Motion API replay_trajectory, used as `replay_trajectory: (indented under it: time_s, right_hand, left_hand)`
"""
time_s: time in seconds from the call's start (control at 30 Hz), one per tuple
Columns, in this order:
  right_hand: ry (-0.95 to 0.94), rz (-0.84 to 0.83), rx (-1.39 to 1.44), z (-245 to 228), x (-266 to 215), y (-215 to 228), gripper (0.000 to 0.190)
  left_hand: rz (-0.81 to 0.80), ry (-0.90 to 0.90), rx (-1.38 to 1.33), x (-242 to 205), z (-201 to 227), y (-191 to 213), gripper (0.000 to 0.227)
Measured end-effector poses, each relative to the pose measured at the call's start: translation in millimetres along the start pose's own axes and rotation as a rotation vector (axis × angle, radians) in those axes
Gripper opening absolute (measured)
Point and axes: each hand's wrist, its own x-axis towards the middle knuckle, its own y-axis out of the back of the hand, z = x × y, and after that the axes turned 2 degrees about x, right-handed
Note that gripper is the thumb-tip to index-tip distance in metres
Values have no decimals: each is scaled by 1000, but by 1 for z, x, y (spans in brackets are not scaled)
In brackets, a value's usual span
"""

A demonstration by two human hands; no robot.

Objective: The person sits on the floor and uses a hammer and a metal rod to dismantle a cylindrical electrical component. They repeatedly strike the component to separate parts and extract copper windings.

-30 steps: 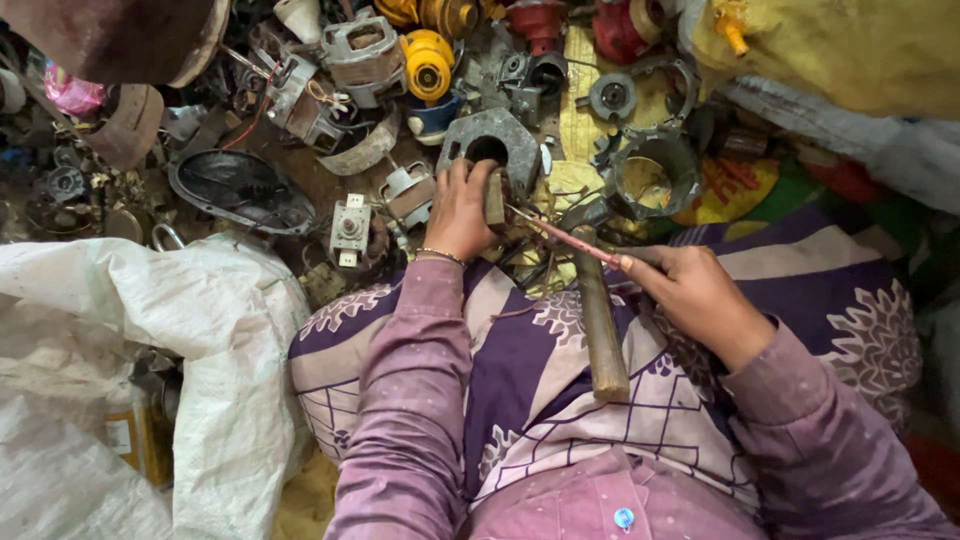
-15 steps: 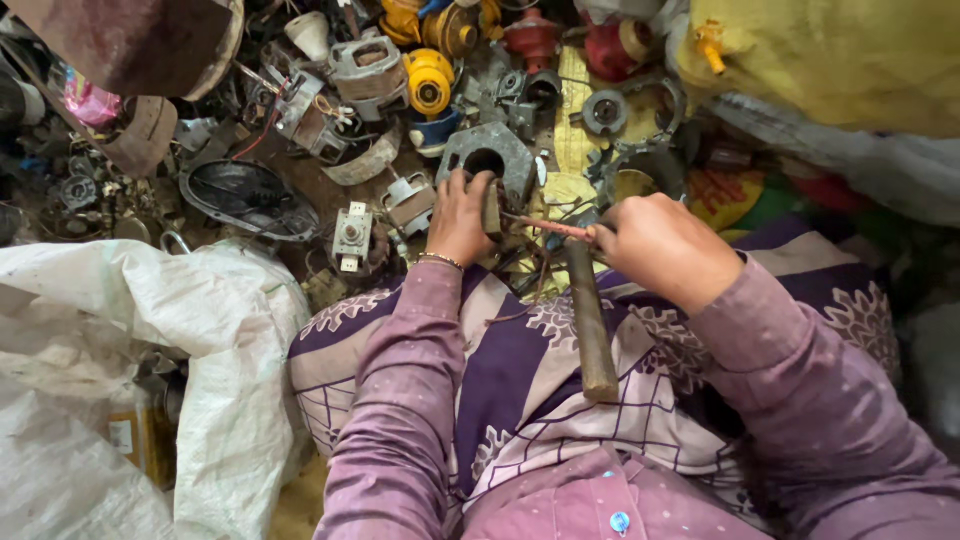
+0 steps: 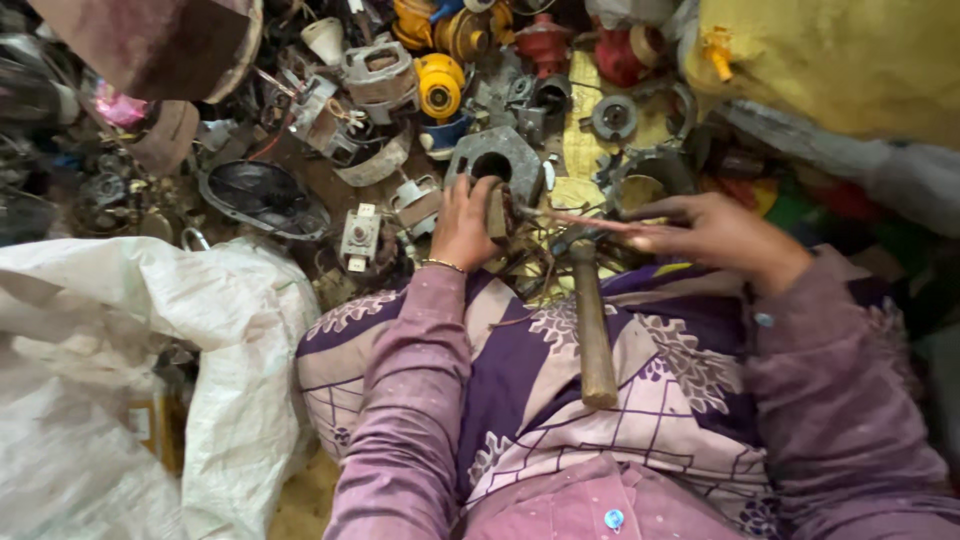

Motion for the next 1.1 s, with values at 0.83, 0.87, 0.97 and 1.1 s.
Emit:
replay_trajectory:
  time_s: [0.83, 0.87, 0.97, 1.1]
  right_hand:
    - [-184, -63, 126, -17, 4, -13, 39]
    - [-205, -63, 132, -17, 4, -14, 39]
    - [-225, -66, 136, -8, 6, -14, 38]
    - [-201, -77, 114, 15, 13, -14, 38]
  left_hand:
    - [-46, 43, -37, 2, 6, 8, 100]
    - [-47, 42, -38, 2, 5, 7, 100]
    - [-62, 50, -33, 2, 3, 6, 100]
    - [-60, 56, -36, 3, 1, 3, 97]
